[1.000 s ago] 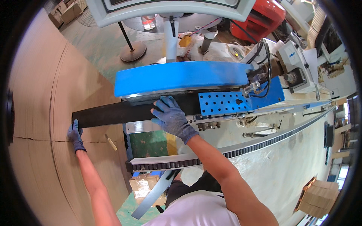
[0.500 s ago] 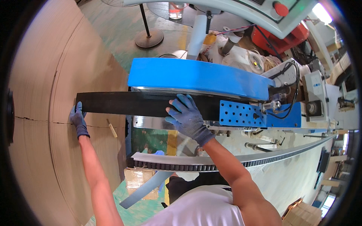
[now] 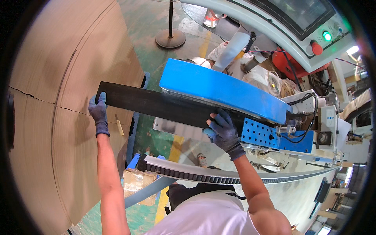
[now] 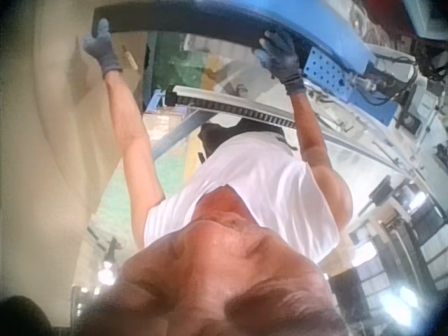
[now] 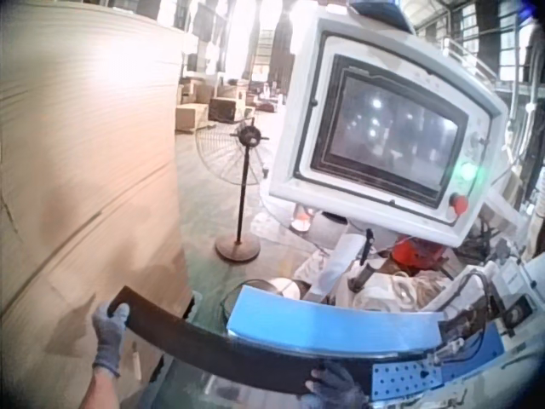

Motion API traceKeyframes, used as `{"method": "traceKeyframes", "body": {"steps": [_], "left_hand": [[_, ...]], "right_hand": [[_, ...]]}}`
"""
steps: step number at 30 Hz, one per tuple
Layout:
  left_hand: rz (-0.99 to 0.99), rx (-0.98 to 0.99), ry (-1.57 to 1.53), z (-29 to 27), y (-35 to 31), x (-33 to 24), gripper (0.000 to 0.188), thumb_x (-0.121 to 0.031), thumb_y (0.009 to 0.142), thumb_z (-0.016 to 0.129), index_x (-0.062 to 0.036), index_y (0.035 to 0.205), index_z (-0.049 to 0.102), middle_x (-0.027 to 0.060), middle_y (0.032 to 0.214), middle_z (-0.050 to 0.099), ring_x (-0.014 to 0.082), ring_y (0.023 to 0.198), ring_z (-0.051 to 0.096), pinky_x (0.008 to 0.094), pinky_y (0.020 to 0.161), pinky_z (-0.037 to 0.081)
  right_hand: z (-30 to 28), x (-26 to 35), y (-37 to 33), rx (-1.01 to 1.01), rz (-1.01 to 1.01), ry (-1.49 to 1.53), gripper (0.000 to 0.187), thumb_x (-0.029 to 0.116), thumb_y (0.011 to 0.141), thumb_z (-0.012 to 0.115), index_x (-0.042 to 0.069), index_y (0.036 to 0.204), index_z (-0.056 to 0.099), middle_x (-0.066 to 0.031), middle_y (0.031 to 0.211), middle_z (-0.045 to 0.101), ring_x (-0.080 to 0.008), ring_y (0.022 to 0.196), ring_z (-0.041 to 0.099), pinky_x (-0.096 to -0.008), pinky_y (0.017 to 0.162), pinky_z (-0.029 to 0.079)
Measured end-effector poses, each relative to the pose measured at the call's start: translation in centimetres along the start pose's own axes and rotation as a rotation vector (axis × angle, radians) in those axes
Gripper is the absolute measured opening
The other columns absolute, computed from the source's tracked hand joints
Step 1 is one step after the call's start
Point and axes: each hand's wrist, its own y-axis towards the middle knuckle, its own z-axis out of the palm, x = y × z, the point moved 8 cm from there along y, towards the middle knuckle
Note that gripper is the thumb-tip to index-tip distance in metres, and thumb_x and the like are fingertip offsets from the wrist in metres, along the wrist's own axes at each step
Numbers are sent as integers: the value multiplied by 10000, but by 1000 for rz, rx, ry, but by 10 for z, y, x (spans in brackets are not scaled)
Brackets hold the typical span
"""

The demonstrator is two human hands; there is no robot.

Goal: The person picks up several black panels from a pallet, walks to an edge-banding machine, and feeds the panels into the machine one at a time before stacking them.

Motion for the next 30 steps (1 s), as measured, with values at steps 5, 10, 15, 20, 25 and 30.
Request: {"method": "traceKeyframes", "body": {"steps": [5,10,15,20,25,30], "left_hand": [[78,93,49,2,4,-5,393,-330,831,790,19,989,705,77,847,712,175,740,622,323,721,509],[-125,380,69,9,22,4,333,-342,891,725,-16,953,730,-16,768,649,74,648,540,249,572,463],[-68,320,22,13,20,-2,293,-339,923,683,-51,896,727,-57,716,574,61,588,475,241,498,400],[-19,309,112,21,0,-10,358,-323,947,652,28,885,686,-26,702,578,89,631,454,280,573,411],[88,356,228,46,-47,-36,359,-342,933,687,14,913,722,-15,725,589,73,668,499,253,581,445],[279,387,180,72,-102,-84,447,-389,921,688,54,858,693,27,674,622,121,614,508,338,577,445]], "right_hand": [[-5,-5,-6,-36,4,62,394,148,676,849,86,1028,683,-125,1219,622,-457,1155,550,-515,912,510],[2,-6,-9,-54,41,85,371,189,682,831,107,1016,691,-110,1224,612,-440,1177,535,-522,939,496],[-8,0,-3,-68,24,36,337,249,714,794,67,981,699,-95,1172,620,-368,1205,523,-522,1042,439],[-14,-22,-26,-42,69,21,355,242,723,788,88,1028,691,-88,1206,626,-363,1212,522,-520,1038,424],[-23,-57,-87,-66,140,-5,351,179,711,796,111,1038,687,-103,1158,648,-345,1121,587,-489,945,478],[-49,-61,-141,-220,423,-272,317,34,698,693,134,999,690,-141,993,656,-393,908,615,-493,764,487]]}}
